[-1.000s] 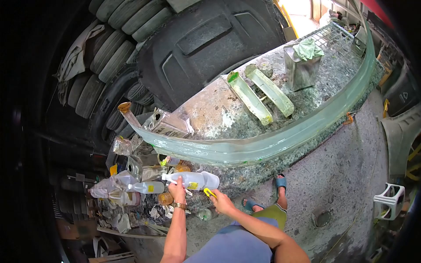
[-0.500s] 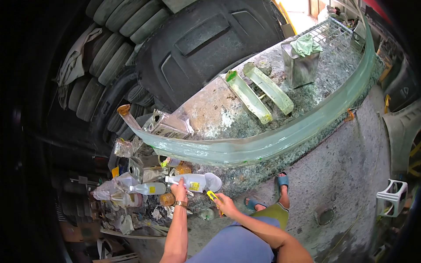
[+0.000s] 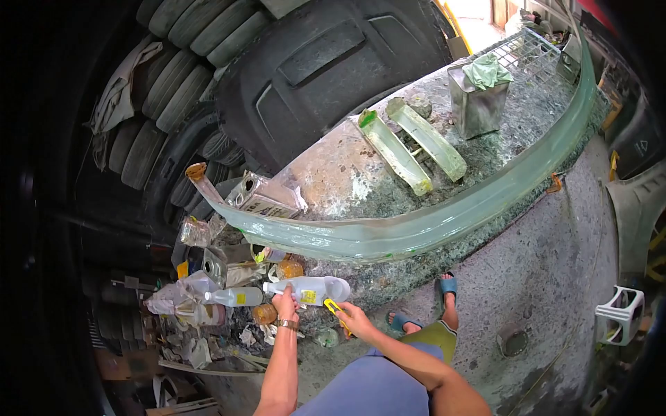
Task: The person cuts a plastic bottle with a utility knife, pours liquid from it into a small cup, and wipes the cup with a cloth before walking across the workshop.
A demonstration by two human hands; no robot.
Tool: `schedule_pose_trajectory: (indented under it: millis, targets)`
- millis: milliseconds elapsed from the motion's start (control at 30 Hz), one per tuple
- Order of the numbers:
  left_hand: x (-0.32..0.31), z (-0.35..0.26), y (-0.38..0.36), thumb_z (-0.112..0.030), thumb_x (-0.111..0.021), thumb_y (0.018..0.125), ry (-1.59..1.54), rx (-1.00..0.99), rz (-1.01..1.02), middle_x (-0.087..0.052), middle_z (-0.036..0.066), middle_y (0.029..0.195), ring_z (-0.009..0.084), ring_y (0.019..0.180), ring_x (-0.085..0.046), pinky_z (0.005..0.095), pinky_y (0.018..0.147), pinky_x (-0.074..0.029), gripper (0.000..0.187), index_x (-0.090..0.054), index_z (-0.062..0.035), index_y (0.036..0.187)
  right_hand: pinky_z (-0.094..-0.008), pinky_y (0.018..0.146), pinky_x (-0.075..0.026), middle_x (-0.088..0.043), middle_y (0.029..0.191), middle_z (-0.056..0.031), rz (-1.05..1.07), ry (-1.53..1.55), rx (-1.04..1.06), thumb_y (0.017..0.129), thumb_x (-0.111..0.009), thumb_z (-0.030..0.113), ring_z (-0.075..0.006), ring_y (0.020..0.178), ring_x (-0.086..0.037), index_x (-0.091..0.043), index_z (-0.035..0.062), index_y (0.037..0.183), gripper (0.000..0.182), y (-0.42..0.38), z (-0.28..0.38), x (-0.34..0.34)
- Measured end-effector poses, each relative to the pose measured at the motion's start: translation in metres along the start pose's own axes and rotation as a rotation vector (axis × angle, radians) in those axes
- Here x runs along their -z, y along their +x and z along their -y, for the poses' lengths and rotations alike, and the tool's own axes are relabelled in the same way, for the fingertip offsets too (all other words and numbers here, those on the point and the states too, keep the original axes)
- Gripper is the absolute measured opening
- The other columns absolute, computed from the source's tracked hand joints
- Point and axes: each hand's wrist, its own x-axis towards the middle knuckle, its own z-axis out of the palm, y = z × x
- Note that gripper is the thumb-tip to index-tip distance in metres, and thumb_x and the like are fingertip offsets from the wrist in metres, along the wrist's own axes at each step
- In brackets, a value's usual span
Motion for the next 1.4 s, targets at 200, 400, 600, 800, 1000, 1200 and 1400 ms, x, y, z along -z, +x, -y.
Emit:
schedule_pose_trajectory:
  millis: [200,400,600,800,1000,1200,1400]
  targets:
    - [0.0,0.01,0.003,-0.02,-0.061,0.084,-0.09,-0.013,-0.061,-0.04,-0.003,0.05,0.006,0.035,-0.033,0.0232,0.03,-0.024,0.02,-0.051,-0.0056,0.076,-0.0255,0.039,-0.043,-0.048,0.067,-0.0008,0.026,-0.011,0.008,0.094,-0.049,0.022,-0.0089,0.043,-0.048,-0.045,0.0037,0.124,0.035,-0.004,0.004,0.005]
    - [-0.003,0.012,0.003,-0.021,-0.062,0.084,-0.076,0.023,-0.039,-0.04,-0.002,0.05,0.0067,0.034,-0.033,0.0234,0.03,-0.024,0.024,-0.049,-0.0062,0.07,-0.0247,0.039,-0.042,-0.048,0.067,0.0,0.08,-0.013,0.006,0.094,-0.049,0.021,-0.008,0.044,-0.048,-0.046,0.0041,0.125,0.035,-0.015,0.005,0.018]
    - [0.0,0.015,-0.003,-0.024,-0.063,0.083,-0.048,0.064,-0.004,-0.039,-0.003,0.051,0.0063,0.036,-0.033,0.0229,0.031,-0.026,0.027,-0.046,-0.0076,0.069,-0.0246,0.039,-0.042,-0.048,0.066,0.0001,0.071,0.009,0.005,0.094,-0.049,0.022,-0.0079,0.045,-0.048,-0.046,0.0053,0.125,0.036,-0.007,0.005,0.011]
    - [-0.003,0.007,-0.005,-0.023,-0.063,0.083,-0.1,0.004,-0.063,-0.04,-0.002,0.05,0.0068,0.034,-0.033,0.024,0.03,-0.025,0.027,-0.048,-0.0071,0.067,-0.0255,0.039,-0.042,-0.049,0.067,-0.0004,0.094,0.014,-0.033,0.093,-0.05,0.023,-0.0084,0.045,-0.048,-0.046,0.006,0.125,0.037,-0.01,0.012,0.014]
    - [-0.008,0.009,-0.017,-0.022,-0.062,0.083,-0.109,0.032,-0.032,-0.04,-0.003,0.05,0.0062,0.035,-0.034,0.0234,0.03,-0.024,0.023,-0.05,-0.0081,0.07,-0.0255,0.04,-0.042,-0.049,0.067,-0.0008,0.107,0.004,-0.064,0.093,-0.05,0.024,-0.0082,0.045,-0.047,-0.046,0.0065,0.126,0.038,-0.006,0.012,0.017]
    - [-0.013,0.016,-0.021,-0.022,-0.062,0.083,-0.162,0.016,-0.009,-0.041,-0.003,0.05,0.0061,0.034,-0.033,0.0234,0.031,-0.024,0.022,-0.051,-0.0086,0.069,-0.0252,0.041,-0.043,-0.05,0.067,-0.0008,0.116,0.012,-0.092,0.093,-0.051,0.025,-0.0079,0.046,-0.047,-0.046,0.0067,0.126,0.038,-0.01,0.019,0.022]
    - [-0.015,0.015,-0.018,-0.021,-0.062,0.083,-0.151,-0.038,-0.042,-0.044,-0.003,0.051,0.0066,0.036,-0.035,0.0242,0.032,-0.025,0.021,-0.054,-0.0057,0.071,-0.0256,0.041,-0.043,-0.05,0.068,-0.001,0.128,-0.048,-0.128,0.092,-0.052,0.024,-0.0085,0.047,-0.048,-0.046,0.0055,0.127,0.04,-0.012,0.032,0.027]
